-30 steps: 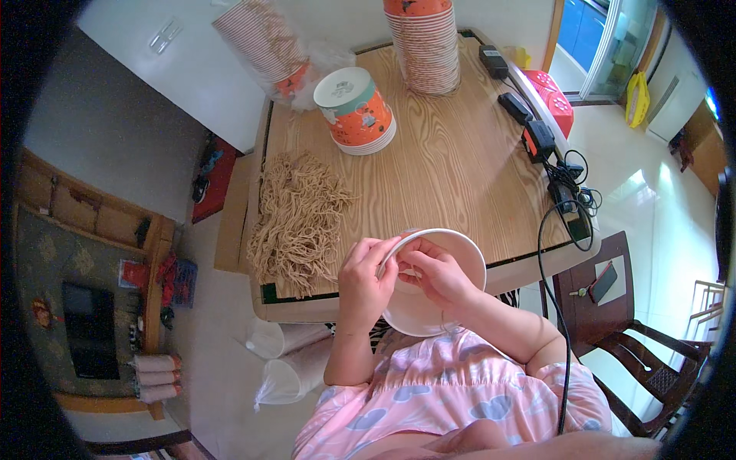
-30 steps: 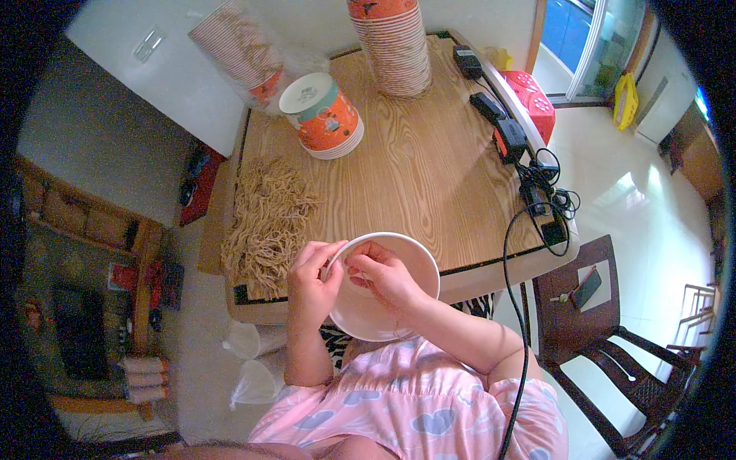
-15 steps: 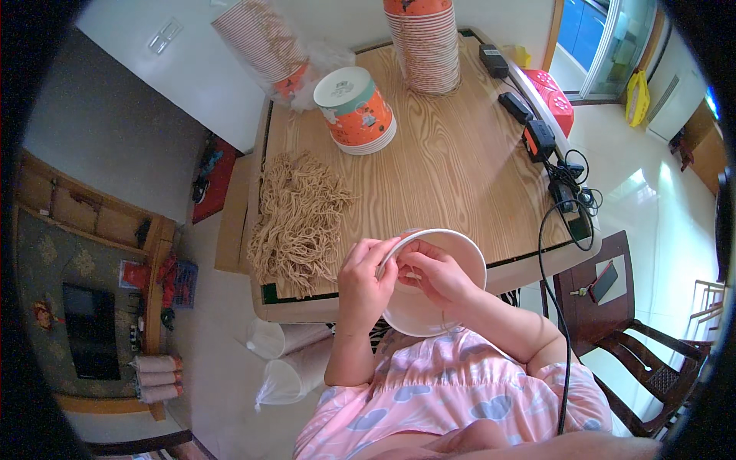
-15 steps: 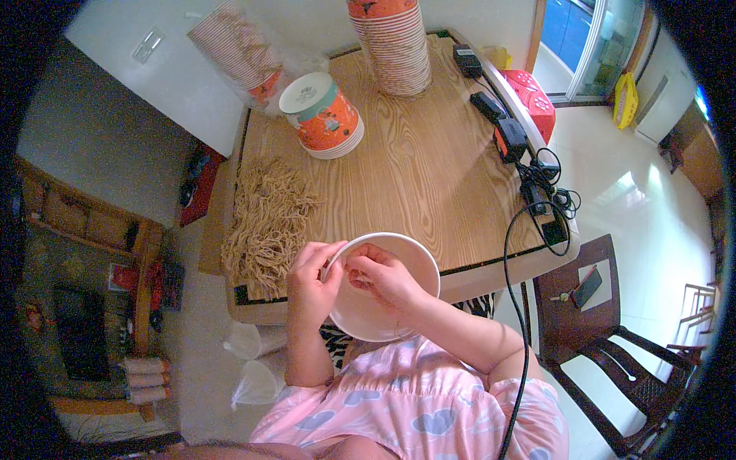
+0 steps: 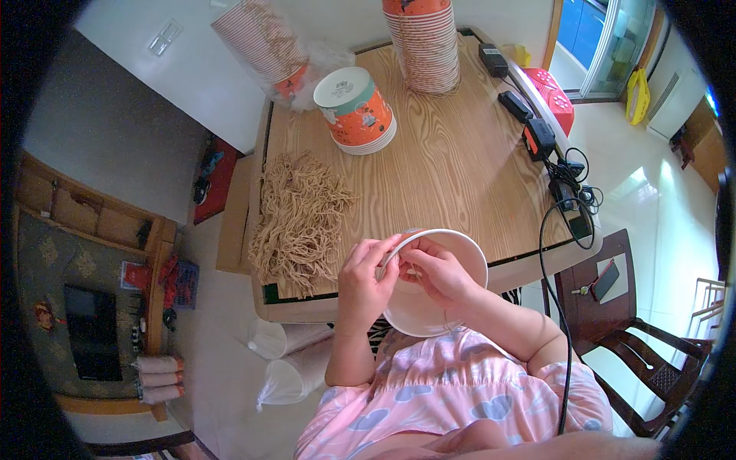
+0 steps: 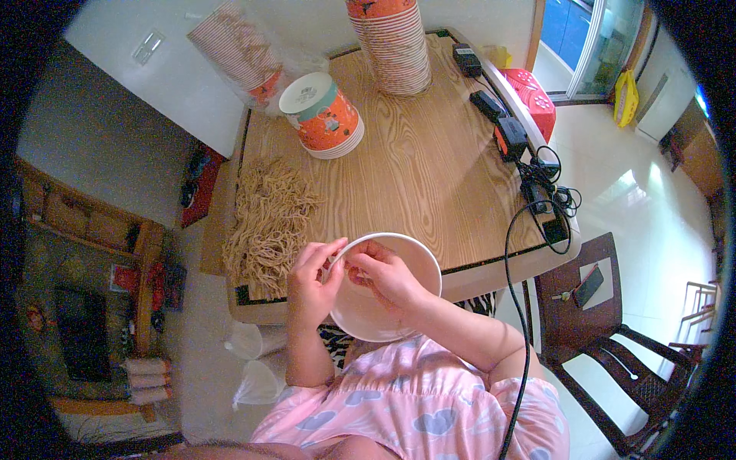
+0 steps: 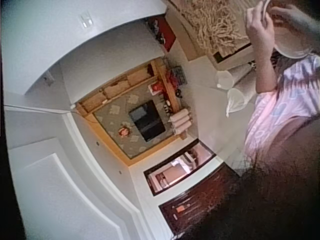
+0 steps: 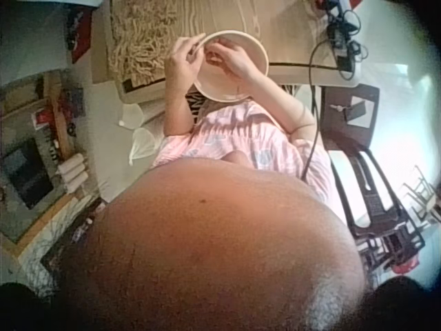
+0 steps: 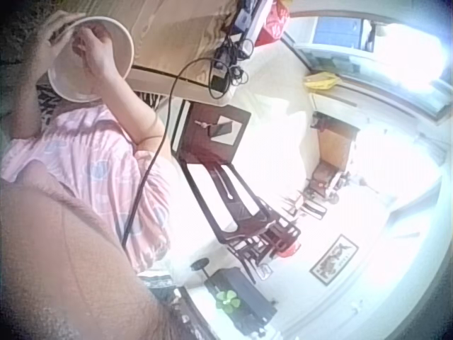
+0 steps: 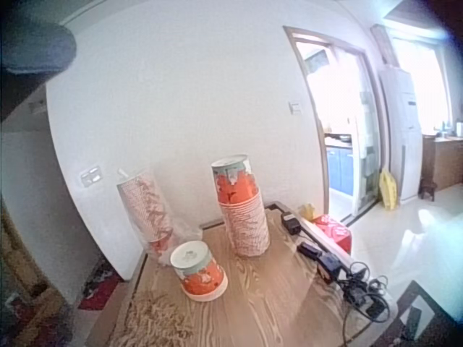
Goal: Threading an elastic string through pre-punched holes in a paper bucket to create a handle.
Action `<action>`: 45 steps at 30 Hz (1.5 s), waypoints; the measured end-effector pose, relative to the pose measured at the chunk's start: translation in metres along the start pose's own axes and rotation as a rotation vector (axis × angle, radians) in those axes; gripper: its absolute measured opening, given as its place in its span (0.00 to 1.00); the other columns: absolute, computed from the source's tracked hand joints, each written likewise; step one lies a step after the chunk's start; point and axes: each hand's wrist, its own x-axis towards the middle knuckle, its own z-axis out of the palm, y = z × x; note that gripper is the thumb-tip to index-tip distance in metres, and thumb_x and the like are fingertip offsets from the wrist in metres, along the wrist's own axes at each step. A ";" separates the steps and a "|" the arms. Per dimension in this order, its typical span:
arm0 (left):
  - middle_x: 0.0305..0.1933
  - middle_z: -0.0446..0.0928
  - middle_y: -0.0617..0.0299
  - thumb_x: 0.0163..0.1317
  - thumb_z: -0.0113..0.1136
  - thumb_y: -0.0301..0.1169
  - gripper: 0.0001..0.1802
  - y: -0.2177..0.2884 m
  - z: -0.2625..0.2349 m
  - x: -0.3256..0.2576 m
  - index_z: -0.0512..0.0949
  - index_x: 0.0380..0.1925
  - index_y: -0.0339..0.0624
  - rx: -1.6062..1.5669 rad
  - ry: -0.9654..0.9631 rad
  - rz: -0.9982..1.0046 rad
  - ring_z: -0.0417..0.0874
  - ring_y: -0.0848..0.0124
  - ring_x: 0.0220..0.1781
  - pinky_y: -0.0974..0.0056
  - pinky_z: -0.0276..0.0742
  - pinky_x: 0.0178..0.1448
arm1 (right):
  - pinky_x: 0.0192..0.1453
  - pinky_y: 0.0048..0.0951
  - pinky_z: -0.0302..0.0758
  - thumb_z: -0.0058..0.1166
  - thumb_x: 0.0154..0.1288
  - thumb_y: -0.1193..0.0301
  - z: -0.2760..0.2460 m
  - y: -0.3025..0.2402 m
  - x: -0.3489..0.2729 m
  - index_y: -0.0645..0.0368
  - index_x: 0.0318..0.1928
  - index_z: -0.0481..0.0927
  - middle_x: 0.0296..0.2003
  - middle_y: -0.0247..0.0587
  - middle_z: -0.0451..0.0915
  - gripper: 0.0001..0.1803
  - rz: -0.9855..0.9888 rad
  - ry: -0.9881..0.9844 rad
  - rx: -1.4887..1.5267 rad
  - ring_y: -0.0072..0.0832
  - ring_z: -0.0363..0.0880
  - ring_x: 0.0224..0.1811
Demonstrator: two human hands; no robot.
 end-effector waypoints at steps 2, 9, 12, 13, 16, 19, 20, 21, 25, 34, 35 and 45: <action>0.34 0.75 0.58 0.53 0.54 0.21 0.15 0.001 -0.003 0.003 0.77 0.43 0.42 -0.035 -0.022 -0.004 0.77 0.67 0.34 0.68 0.73 0.37 | 0.45 0.20 0.69 0.48 0.64 0.70 -0.001 0.000 0.000 0.58 0.41 0.73 0.35 0.30 0.73 0.08 -0.013 0.015 0.006 0.17 0.70 0.37; 0.36 0.75 0.54 0.56 0.51 0.22 0.14 -0.013 -0.020 0.015 0.76 0.44 0.42 -0.142 -0.218 0.068 0.79 0.60 0.34 0.62 0.74 0.37 | 0.45 0.21 0.69 0.48 0.64 0.71 -0.004 0.001 0.001 0.58 0.41 0.73 0.35 0.29 0.73 0.07 -0.005 -0.012 -0.024 0.17 0.70 0.38; 0.35 0.75 0.55 0.54 0.53 0.20 0.14 -0.015 -0.023 0.020 0.77 0.42 0.41 -0.106 -0.289 0.117 0.79 0.59 0.34 0.62 0.74 0.37 | 0.45 0.21 0.68 0.48 0.64 0.71 -0.005 0.002 0.003 0.59 0.41 0.73 0.34 0.30 0.73 0.07 -0.024 -0.031 -0.036 0.17 0.70 0.37; 0.34 0.75 0.55 0.52 0.54 0.20 0.14 -0.015 -0.024 0.021 0.78 0.40 0.40 -0.106 -0.291 0.133 0.79 0.60 0.34 0.62 0.74 0.37 | 0.44 0.21 0.68 0.48 0.64 0.71 -0.005 0.003 0.003 0.59 0.40 0.74 0.34 0.30 0.73 0.07 -0.032 -0.039 -0.042 0.17 0.70 0.37; 0.31 0.75 0.55 0.51 0.56 0.20 0.10 -0.016 -0.023 0.024 0.78 0.35 0.38 -0.115 -0.274 0.155 0.79 0.60 0.33 0.62 0.73 0.36 | 0.44 0.20 0.68 0.49 0.63 0.71 -0.002 0.000 0.002 0.59 0.40 0.74 0.33 0.30 0.72 0.07 -0.027 -0.026 -0.047 0.17 0.70 0.36; 0.29 0.75 0.54 0.51 0.57 0.21 0.06 -0.011 -0.026 0.028 0.78 0.30 0.37 -0.067 -0.281 0.129 0.78 0.59 0.32 0.62 0.73 0.35 | 0.44 0.20 0.68 0.49 0.63 0.71 0.000 -0.004 0.003 0.59 0.39 0.74 0.33 0.30 0.72 0.07 -0.017 -0.010 -0.108 0.17 0.69 0.36; 0.29 0.75 0.54 0.51 0.57 0.21 0.06 -0.011 -0.026 0.028 0.78 0.30 0.37 -0.064 -0.274 0.126 0.78 0.59 0.32 0.62 0.73 0.35 | 0.44 0.20 0.68 0.49 0.63 0.71 -0.002 -0.004 0.004 0.59 0.39 0.74 0.33 0.30 0.72 0.07 -0.014 -0.016 -0.112 0.17 0.69 0.36; 0.30 0.75 0.55 0.51 0.57 0.21 0.05 -0.011 -0.026 0.029 0.77 0.30 0.36 -0.051 -0.289 0.103 0.78 0.62 0.32 0.63 0.73 0.35 | 0.44 0.21 0.68 0.49 0.63 0.72 -0.006 -0.003 0.006 0.60 0.39 0.74 0.34 0.31 0.73 0.06 -0.019 -0.028 -0.116 0.18 0.70 0.36; 0.30 0.76 0.56 0.52 0.56 0.22 0.03 -0.005 -0.028 0.031 0.75 0.29 0.35 0.011 -0.295 0.075 0.78 0.65 0.31 0.64 0.73 0.34 | 0.43 0.23 0.69 0.49 0.63 0.72 -0.009 -0.006 0.009 0.60 0.38 0.73 0.33 0.31 0.73 0.05 -0.006 -0.053 -0.107 0.18 0.71 0.35; 0.23 0.75 0.59 0.64 0.46 0.26 0.04 -0.039 -0.022 0.023 0.67 0.35 0.37 -0.471 -0.294 -0.159 0.78 0.71 0.24 0.66 0.72 0.25 | 0.37 0.21 0.69 0.49 0.63 0.74 -0.003 -0.024 0.004 0.61 0.43 0.70 0.29 0.32 0.72 0.09 0.064 -0.103 -0.197 0.19 0.70 0.30; 0.23 0.75 0.59 0.64 0.46 0.26 0.04 -0.047 -0.023 0.021 0.67 0.35 0.37 -0.472 -0.281 -0.161 0.78 0.71 0.24 0.66 0.72 0.25 | 0.37 0.21 0.69 0.49 0.63 0.74 0.000 -0.028 0.001 0.61 0.43 0.70 0.29 0.32 0.72 0.09 0.070 -0.110 -0.206 0.19 0.70 0.30; 0.31 0.78 0.48 0.67 0.43 0.33 0.08 -0.055 -0.039 0.017 0.61 0.41 0.41 -1.252 -0.593 -0.576 0.81 0.65 0.28 0.69 0.74 0.25 | 0.36 0.37 0.74 0.51 0.56 0.77 0.050 -0.018 -0.032 0.58 0.47 0.69 0.32 0.44 0.73 0.16 -0.732 -0.272 -1.322 0.40 0.76 0.34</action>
